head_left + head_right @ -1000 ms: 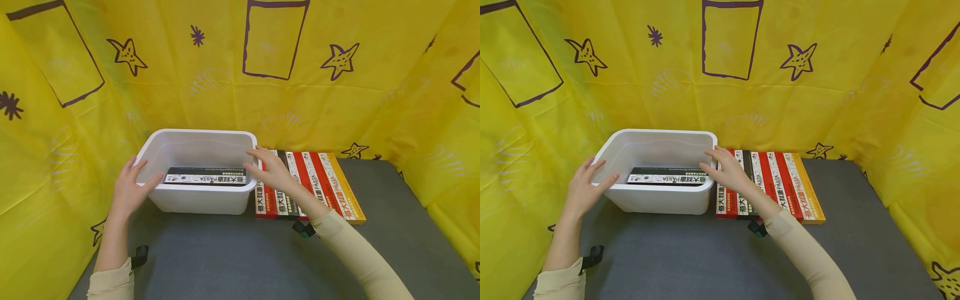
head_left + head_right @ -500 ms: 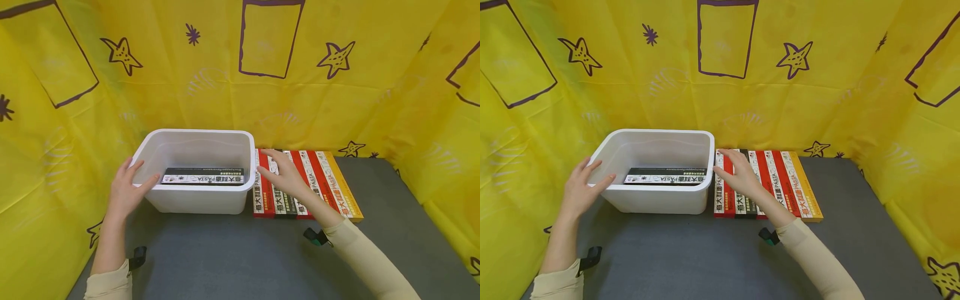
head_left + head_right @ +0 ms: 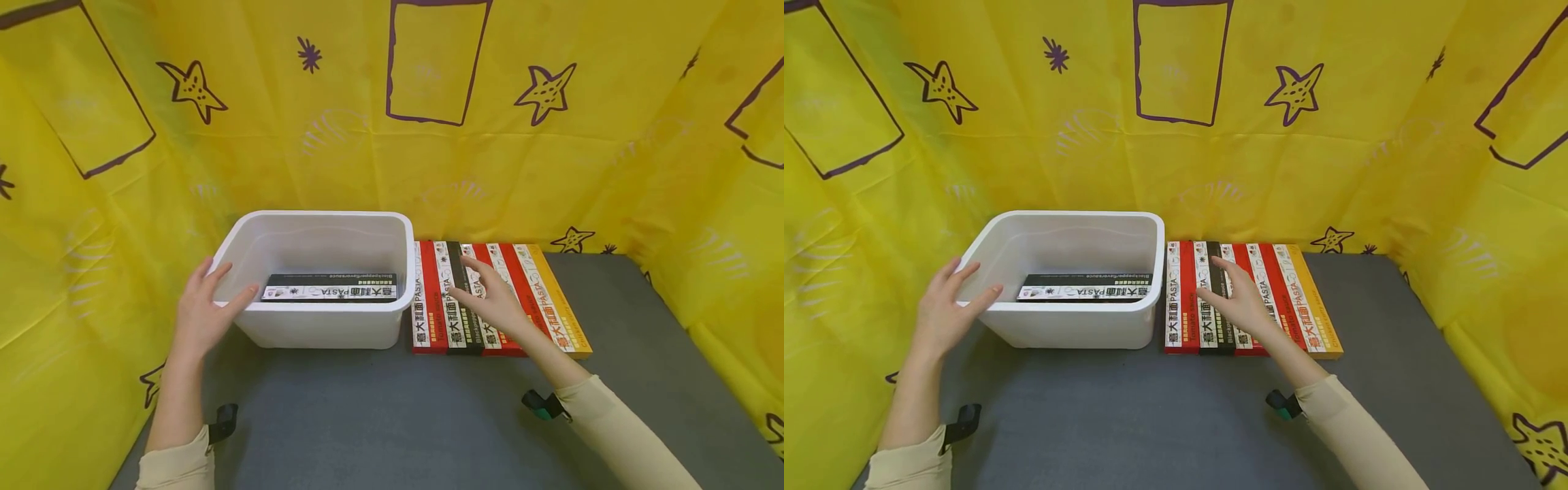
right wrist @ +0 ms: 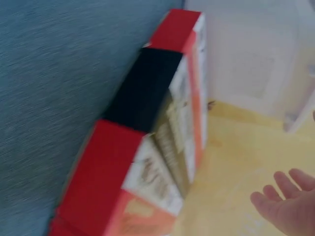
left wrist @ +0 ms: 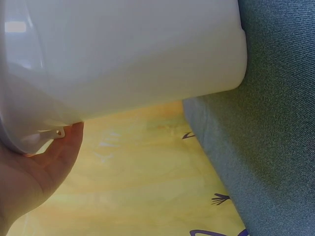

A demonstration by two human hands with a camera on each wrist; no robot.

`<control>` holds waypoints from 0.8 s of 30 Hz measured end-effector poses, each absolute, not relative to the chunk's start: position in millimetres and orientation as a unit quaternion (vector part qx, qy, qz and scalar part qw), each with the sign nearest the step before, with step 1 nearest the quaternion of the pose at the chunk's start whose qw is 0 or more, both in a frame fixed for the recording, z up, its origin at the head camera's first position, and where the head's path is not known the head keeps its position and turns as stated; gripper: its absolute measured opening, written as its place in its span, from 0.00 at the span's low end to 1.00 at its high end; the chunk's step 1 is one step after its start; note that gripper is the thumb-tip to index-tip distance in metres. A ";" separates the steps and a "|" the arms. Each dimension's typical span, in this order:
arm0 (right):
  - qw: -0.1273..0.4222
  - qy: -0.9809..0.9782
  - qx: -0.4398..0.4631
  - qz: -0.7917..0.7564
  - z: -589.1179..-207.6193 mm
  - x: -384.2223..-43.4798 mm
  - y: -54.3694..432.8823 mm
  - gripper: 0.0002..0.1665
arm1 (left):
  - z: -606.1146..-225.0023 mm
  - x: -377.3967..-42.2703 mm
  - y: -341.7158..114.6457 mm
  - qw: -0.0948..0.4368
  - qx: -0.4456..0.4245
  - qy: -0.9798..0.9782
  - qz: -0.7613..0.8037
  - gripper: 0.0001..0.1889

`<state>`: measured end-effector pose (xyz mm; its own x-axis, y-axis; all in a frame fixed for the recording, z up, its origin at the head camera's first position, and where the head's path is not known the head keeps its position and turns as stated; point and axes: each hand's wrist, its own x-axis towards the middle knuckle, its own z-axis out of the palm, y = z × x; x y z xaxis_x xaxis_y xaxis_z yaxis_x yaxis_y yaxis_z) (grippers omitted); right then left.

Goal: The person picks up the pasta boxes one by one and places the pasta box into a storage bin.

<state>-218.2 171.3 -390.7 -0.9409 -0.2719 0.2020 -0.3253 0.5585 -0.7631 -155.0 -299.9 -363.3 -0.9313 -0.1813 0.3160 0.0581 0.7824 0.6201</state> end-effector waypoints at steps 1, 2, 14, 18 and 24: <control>0.025 -0.883 0.163 0.439 -393.2 -217.1 175.6 0.44 | -363.5 -154.7 -299.7 0.182 0.034 -0.926 -0.328 0.37; 0.020 -0.884 0.158 0.440 -395.6 -215.9 179.8 0.45 | -363.6 -154.5 -299.5 0.182 0.035 -0.926 -0.328 0.37; 0.028 -0.894 0.116 0.431 -416.9 -209.5 215.8 0.47 | -363.4 -152.9 -300.9 0.178 0.041 -0.925 -0.333 0.37; 0.023 -0.898 0.100 0.428 -421.8 -206.9 224.0 0.48 | -364.2 -153.2 -300.9 0.179 0.039 -0.925 -0.333 0.37; 0.014 -0.902 0.076 0.425 -426.3 -200.9 237.6 0.48 | -364.0 -154.3 -299.8 0.183 0.034 -0.925 -0.331 0.37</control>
